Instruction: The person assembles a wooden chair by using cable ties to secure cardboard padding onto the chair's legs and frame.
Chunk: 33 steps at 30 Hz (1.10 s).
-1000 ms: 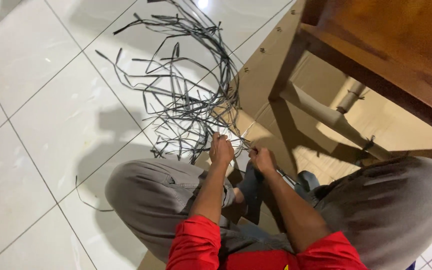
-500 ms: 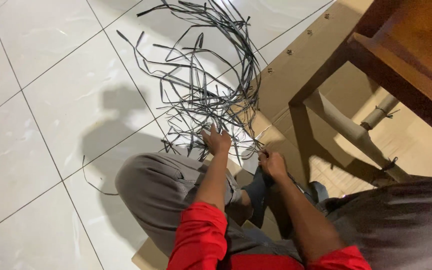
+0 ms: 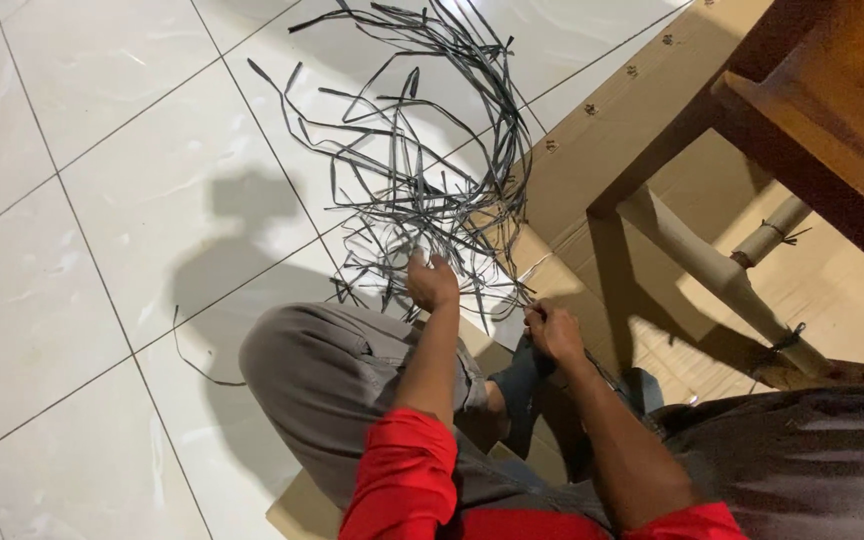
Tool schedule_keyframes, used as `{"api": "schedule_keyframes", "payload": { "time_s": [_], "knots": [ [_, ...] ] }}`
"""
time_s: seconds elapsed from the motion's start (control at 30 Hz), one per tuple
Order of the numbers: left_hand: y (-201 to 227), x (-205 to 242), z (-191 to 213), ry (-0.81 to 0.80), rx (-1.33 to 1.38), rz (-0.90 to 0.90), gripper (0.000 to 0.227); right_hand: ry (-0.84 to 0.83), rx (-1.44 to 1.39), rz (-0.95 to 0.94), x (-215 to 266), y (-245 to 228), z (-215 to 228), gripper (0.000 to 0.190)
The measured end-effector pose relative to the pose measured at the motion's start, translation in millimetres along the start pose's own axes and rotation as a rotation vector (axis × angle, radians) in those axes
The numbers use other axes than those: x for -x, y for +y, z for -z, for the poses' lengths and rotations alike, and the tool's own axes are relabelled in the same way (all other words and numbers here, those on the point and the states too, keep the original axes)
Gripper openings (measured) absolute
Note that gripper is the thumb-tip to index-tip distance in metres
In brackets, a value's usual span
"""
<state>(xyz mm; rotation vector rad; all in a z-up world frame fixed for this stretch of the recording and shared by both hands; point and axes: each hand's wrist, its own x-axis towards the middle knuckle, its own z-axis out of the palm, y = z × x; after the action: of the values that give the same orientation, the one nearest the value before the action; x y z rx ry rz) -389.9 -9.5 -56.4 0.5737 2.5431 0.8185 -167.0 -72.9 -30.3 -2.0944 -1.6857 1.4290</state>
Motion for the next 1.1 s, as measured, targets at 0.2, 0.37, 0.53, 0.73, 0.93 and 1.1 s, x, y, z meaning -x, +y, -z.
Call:
{"api": "schedule_keyframes", "payload": {
  "time_s": [0.2,0.37,0.53,0.73,0.93,1.1],
  "knots": [
    [32,12,12,0.052,0.492,0.063,0.034,-0.002,0.037,0.032,2,2,-1,0.036],
    [32,28,18,-0.102,0.739,0.174,0.022,-0.003,0.007,0.054,2,6,-1,0.037],
    [43,53,32,-0.14,0.847,0.129,0.032,0.012,-0.047,0.061,-6,16,-3,0.033],
    [103,107,70,-0.25,0.74,-0.091,0.03,0.177,-0.222,0.074,-10,5,12,0.028],
    [101,119,62,-0.742,0.69,-0.182,0.038,0.347,-0.991,0.005,15,-44,69,0.016],
    [79,138,43,-0.829,0.286,-0.454,0.024,0.279,-1.173,0.065,8,-32,90,0.026]
  ]
}}
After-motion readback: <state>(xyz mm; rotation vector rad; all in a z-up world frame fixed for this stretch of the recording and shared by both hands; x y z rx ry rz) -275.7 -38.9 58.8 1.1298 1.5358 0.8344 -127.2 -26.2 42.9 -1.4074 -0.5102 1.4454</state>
